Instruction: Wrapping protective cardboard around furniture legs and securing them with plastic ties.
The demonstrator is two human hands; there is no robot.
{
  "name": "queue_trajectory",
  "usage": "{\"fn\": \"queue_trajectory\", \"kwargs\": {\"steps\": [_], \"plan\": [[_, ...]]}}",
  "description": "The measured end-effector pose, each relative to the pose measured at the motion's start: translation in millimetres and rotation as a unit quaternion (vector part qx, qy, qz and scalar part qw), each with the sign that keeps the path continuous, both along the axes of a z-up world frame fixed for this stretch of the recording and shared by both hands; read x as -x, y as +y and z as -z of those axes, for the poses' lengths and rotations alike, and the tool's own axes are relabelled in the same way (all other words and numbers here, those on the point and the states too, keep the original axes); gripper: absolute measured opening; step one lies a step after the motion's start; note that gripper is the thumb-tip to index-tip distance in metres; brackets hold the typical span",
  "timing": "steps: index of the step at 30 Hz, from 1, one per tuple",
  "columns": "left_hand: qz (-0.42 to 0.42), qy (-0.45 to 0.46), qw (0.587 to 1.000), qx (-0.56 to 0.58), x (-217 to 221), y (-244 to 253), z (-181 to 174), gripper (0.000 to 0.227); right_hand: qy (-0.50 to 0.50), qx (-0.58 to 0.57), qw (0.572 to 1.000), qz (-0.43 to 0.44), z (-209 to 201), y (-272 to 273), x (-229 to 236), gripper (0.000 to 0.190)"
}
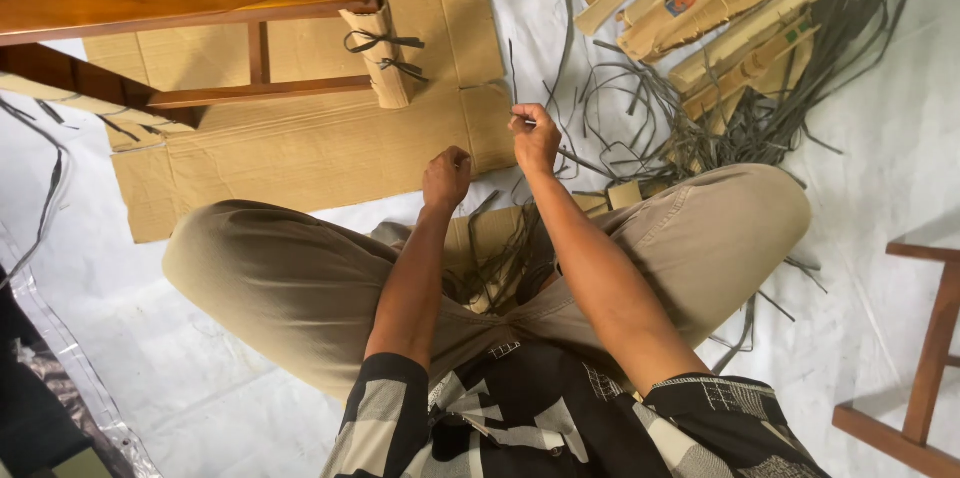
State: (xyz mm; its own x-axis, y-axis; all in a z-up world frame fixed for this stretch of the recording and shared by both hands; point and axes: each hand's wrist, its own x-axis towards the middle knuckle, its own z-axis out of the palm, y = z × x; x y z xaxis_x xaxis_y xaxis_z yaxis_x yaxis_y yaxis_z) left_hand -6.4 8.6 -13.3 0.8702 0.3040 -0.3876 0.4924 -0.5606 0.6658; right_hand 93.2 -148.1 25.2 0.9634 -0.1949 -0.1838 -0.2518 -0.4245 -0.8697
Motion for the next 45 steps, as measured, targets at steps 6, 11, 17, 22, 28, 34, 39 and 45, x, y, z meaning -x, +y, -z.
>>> {"fn": "queue_trajectory", "kwargs": {"steps": [6,11,17,22,28,34,39,45], "plan": [[-0.056,-0.02,0.998,-0.011,3.0,10.7,-1.5,0.028,0.032,-0.049,0.998,-0.008,-0.7,22.6,6.5,0.029],[-0.152,-0.074,0.985,0.013,-6.5,27.4,-34.8,0.032,0.05,-0.149,0.988,-0.014,-0.1,45.6,4.0,0.033],[-0.302,-0.185,0.931,0.084,-31.4,65.7,-94.8,0.032,0.047,-0.172,0.983,-0.033,-22.6,74.1,-14.0,0.029],[-0.345,-0.295,0.886,0.101,-54.1,102.6,-129.8,0.019,0.022,-0.125,0.989,-0.079,-39.5,92.8,-43.7,0.023],[-0.178,-0.389,0.902,-0.055,-66.6,132.5,-160.9,0.039,-0.006,-0.058,0.97,-0.235,-70.8,107.9,-74.7,0.022],[-0.021,-0.306,0.925,-0.225,-83.6,150.6,-140.5,0.053,-0.182,0.111,0.905,-0.368,-87.5,126.1,-99.9,0.021],[0.033,-0.162,0.975,-0.149,-95.8,168.0,-103.3,0.056,-0.143,0.132,0.894,-0.404,-88.2,134.5,-105.2,0.019],[-0.001,-0.215,0.962,-0.168,-83.2,170.1,-109.8,0.04,-0.122,0.107,0.902,-0.4,-85.5,135.7,-95.4,0.021]]}}
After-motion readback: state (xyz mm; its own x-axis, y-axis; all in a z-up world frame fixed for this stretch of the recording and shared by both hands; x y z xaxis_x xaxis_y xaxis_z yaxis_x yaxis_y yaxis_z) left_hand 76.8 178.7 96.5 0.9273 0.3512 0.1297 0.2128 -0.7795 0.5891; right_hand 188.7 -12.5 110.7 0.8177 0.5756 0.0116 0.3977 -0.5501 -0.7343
